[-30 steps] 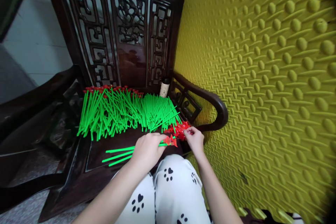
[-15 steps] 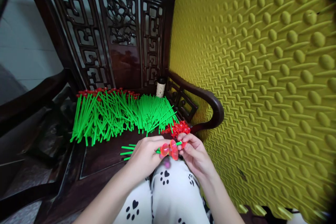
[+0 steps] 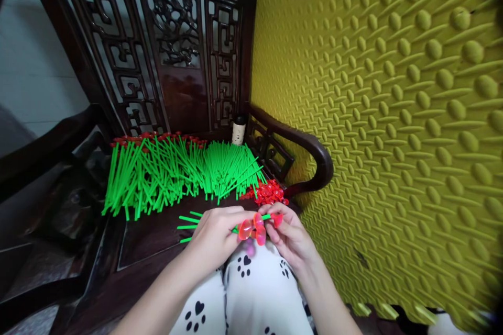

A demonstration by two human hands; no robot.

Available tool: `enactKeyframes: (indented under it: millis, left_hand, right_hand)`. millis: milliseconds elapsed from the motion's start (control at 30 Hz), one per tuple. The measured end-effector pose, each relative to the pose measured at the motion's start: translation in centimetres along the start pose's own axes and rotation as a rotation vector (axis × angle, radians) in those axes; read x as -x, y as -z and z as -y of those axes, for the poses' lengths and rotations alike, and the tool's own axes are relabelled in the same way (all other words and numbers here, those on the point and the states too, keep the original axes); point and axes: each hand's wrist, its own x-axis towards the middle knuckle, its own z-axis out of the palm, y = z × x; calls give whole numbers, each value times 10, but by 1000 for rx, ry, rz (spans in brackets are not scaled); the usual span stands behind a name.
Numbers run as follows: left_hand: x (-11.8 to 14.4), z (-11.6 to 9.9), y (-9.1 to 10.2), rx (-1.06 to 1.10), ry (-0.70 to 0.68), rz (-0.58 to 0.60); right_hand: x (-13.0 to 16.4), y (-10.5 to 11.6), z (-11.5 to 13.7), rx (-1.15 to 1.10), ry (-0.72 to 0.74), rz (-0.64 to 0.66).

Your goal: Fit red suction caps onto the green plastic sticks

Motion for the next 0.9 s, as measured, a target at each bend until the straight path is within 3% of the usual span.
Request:
enactKeyframes:
  millis: [333,700,900]
  left_hand:
    - [0,-2,1,-75,-3,70]
    - [4,-6,-1,-316,-79,109]
    - [8,-7,-3,-363,-161,42]
  right_hand:
    - [0,3,-8,-59,33,-27]
    - [4,-4,13,-190,-185,114]
    - [2,-5,17,-311,-273,94]
